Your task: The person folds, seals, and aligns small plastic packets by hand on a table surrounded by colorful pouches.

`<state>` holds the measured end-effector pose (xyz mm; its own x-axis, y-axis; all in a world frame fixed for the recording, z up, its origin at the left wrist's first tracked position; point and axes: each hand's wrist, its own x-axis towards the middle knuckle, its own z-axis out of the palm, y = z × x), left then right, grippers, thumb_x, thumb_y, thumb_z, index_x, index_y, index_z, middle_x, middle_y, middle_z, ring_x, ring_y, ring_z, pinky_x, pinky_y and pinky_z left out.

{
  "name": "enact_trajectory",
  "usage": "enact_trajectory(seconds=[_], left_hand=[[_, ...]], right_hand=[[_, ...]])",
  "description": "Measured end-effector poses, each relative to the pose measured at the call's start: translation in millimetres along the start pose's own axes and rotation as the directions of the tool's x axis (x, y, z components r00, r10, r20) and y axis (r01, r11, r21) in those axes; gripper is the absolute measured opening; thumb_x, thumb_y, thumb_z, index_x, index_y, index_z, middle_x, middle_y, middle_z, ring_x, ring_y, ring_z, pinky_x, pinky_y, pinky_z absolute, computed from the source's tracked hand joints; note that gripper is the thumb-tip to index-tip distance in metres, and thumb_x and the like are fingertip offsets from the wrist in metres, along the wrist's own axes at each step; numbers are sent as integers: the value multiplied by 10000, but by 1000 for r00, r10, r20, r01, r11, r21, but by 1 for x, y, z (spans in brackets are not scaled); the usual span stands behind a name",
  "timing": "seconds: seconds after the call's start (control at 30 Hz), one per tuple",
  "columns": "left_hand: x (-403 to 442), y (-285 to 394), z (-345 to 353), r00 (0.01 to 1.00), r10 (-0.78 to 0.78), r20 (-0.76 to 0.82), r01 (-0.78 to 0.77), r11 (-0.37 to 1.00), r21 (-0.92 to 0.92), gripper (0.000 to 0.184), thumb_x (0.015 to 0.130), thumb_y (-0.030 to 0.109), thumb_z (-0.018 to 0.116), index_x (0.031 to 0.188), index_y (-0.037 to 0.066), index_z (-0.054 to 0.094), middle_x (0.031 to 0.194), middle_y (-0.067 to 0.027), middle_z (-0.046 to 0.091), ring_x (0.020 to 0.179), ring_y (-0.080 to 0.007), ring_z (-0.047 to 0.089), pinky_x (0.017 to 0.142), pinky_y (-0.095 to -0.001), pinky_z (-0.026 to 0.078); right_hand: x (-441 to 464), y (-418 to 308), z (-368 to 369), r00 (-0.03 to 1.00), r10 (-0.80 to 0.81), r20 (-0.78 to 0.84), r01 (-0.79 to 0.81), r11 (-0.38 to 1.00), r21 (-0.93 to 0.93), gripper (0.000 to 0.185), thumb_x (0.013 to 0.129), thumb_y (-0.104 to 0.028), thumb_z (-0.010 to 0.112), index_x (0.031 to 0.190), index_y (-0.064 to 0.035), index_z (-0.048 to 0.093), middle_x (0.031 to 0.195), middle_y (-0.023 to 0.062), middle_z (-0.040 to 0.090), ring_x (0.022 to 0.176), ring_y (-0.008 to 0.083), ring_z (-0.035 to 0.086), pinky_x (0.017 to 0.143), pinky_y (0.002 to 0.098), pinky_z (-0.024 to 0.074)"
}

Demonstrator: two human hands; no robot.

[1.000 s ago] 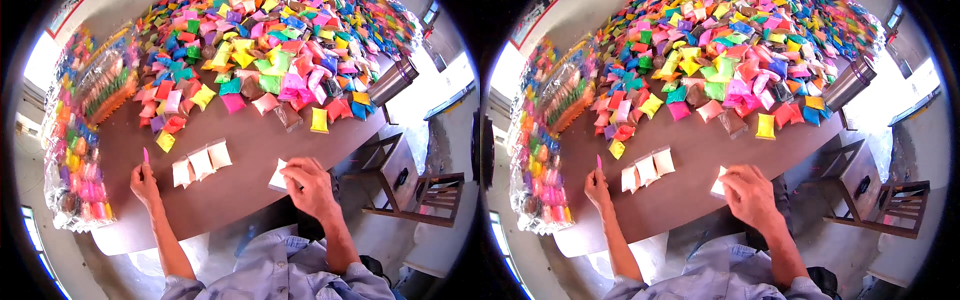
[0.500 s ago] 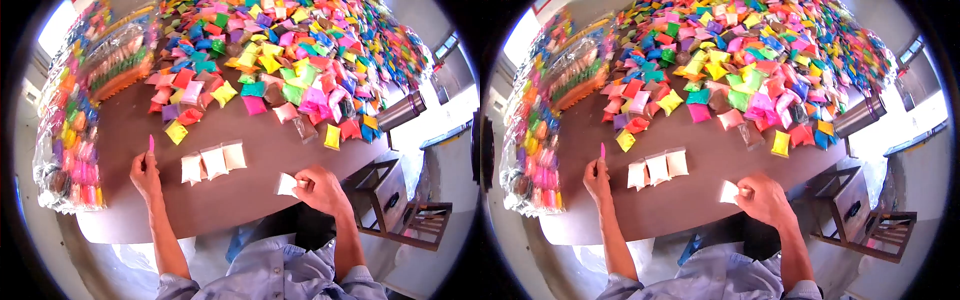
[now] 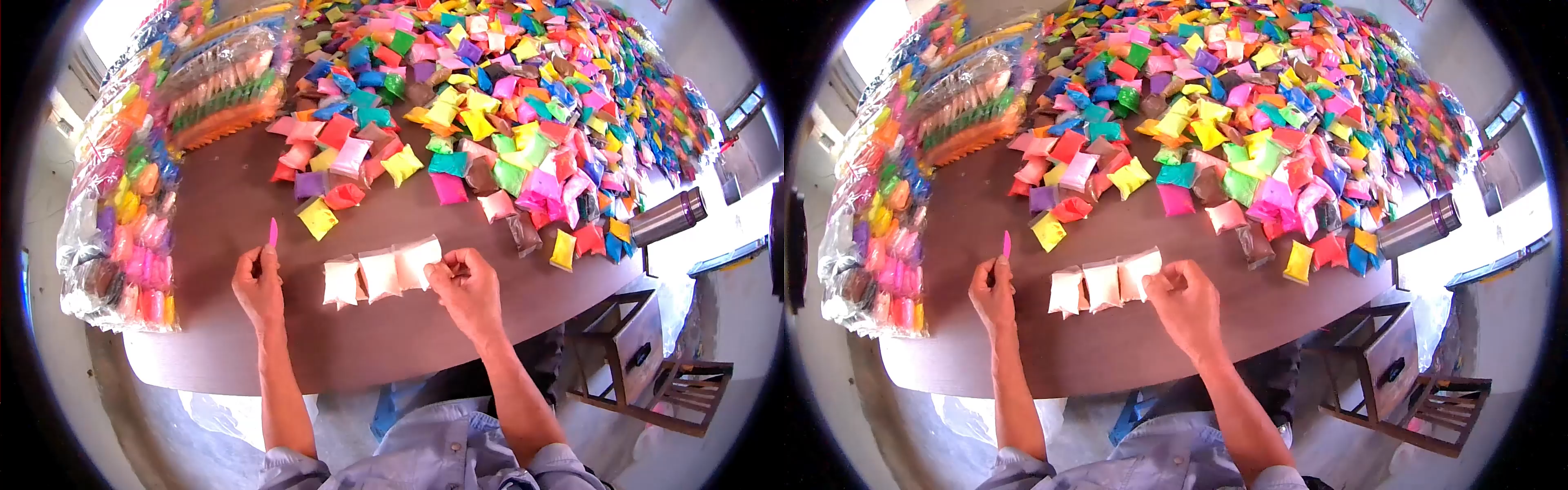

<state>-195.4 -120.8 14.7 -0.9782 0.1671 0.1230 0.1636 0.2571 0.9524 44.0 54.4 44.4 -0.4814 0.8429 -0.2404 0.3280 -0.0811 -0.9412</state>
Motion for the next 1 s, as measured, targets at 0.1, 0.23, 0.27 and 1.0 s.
enact_trajectory(seconds=[0.1,0.23,0.27,1.0], left_hand=[[1,0,-1,1000,5,11,-5,1000,2,198,962,214,706,958,16,701,725,20,584,578,-39,457,498,-223,361],[-2,8,-2,999,-25,33,26,1000,-14,210,959,222,706,951,13,694,727,18,578,578,-40,456,504,-224,364],[-1,9,-2,999,-31,42,32,999,-15,211,960,222,703,946,12,692,726,17,575,579,-41,457,505,-224,363],[0,0,0,1000,16,7,-16,996,86,208,979,205,671,935,2,667,718,-4,577,588,-74,482,516,-247,388]], right_hand=[[-5,0,12,998,-57,-37,53,995,-82,348,867,-269,780,1018,19,656,863,98,716,797,183,673,771,330,537],[-6,6,20,974,-207,-92,199,976,-83,325,853,-221,805,1065,-11,675,873,97,704,785,188,673,740,327,540],[-6,9,20,965,-251,-80,244,966,-90,330,844,-197,816,1088,-22,681,881,94,698,783,187,673,723,324,542],[-12,41,-20,798,-579,-168,528,806,-268,202,907,-27,714,1106,-1,693,843,64,610,649,93,573,544,234,452]])
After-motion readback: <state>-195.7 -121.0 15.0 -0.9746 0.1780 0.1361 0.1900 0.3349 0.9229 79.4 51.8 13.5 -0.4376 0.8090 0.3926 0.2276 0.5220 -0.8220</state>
